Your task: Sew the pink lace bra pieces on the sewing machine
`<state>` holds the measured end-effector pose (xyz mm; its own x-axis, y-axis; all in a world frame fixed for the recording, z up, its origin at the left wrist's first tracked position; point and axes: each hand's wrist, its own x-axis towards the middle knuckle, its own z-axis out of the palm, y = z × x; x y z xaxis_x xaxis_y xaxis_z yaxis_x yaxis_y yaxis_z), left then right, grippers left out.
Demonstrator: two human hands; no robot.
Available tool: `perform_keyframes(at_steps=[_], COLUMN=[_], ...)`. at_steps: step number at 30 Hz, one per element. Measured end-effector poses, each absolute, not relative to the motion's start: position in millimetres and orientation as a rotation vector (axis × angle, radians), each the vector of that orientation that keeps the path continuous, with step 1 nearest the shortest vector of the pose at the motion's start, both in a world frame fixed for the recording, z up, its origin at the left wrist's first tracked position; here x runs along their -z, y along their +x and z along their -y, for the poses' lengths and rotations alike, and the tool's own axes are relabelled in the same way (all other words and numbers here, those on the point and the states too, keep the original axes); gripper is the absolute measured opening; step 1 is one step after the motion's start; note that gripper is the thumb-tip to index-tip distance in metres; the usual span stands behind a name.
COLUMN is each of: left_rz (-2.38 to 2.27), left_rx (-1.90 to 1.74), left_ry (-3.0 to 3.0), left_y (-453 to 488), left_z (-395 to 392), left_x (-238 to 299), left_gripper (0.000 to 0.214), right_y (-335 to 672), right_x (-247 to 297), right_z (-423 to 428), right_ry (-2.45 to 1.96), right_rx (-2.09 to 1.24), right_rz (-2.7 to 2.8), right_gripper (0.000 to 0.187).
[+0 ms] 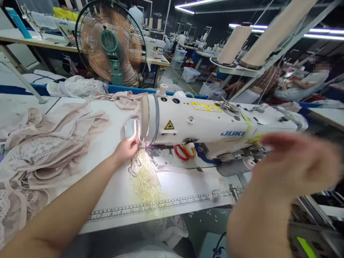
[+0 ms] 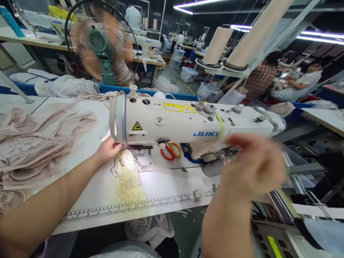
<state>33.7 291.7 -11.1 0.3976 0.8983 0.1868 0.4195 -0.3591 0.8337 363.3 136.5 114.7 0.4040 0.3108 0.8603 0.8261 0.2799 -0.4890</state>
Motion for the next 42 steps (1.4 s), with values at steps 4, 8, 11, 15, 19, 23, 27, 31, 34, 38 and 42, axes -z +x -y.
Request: perform_keyframes(at_steps=[4, 8, 11, 15, 19, 23, 27, 31, 34, 38, 42], left_rz=[-1.173, -1.154, -1.133, -1.115, -1.120, -1.126, -1.135, -1.140, -1.134, -1.113, -1.099], left_rx=[-0.838, -0.812, -0.804, -0.805, -0.803, -0.795, -0.794, -0.795, -0.787, -0.763, -0.729], left_ry=[2.070, 2.155, 2.204, 2.257, 2.289, 2.296, 2.288, 2.295, 2.311, 2.338, 2.380], left_y=[33, 34, 34, 34, 35, 36, 36, 37, 37, 38, 38], left_z=[-290, -289, -290, -292, -293, -293, -293, -294, -294, -295, -295], left_x=[14, 14, 15, 19, 21, 21, 22, 24, 26, 27, 26], left_gripper=[0.005, 0.008, 0.010, 0.012, 0.014, 0.015, 0.015, 0.014, 0.015, 0.017, 0.021], right_y=[243, 200, 197, 196, 196, 197, 197, 196, 197, 198, 198], right_x=[-31, 14, 20, 18, 19, 20, 18, 16, 17, 19, 19], right_z=[-104, -95, -95, -95, -94, -94, -94, -95, -94, -93, -92], right_ry=[-1.140, -1.177, -1.180, -1.183, -1.178, -1.183, -1.168, -1.163, -1.183, -1.193, -1.189], right_rx=[-0.129, -0.443, -0.452, -0.474, -0.483, -0.512, -0.534, -0.535, -0.547, -0.551, -0.559], right_rz=[2.046, 2.071, 2.081, 2.071, 2.062, 2.059, 2.060, 2.059, 2.067, 2.070, 2.066], right_gripper=[0.016, 0.016, 0.016, 0.016, 0.016, 0.017, 0.019, 0.020, 0.020, 0.020, 0.021])
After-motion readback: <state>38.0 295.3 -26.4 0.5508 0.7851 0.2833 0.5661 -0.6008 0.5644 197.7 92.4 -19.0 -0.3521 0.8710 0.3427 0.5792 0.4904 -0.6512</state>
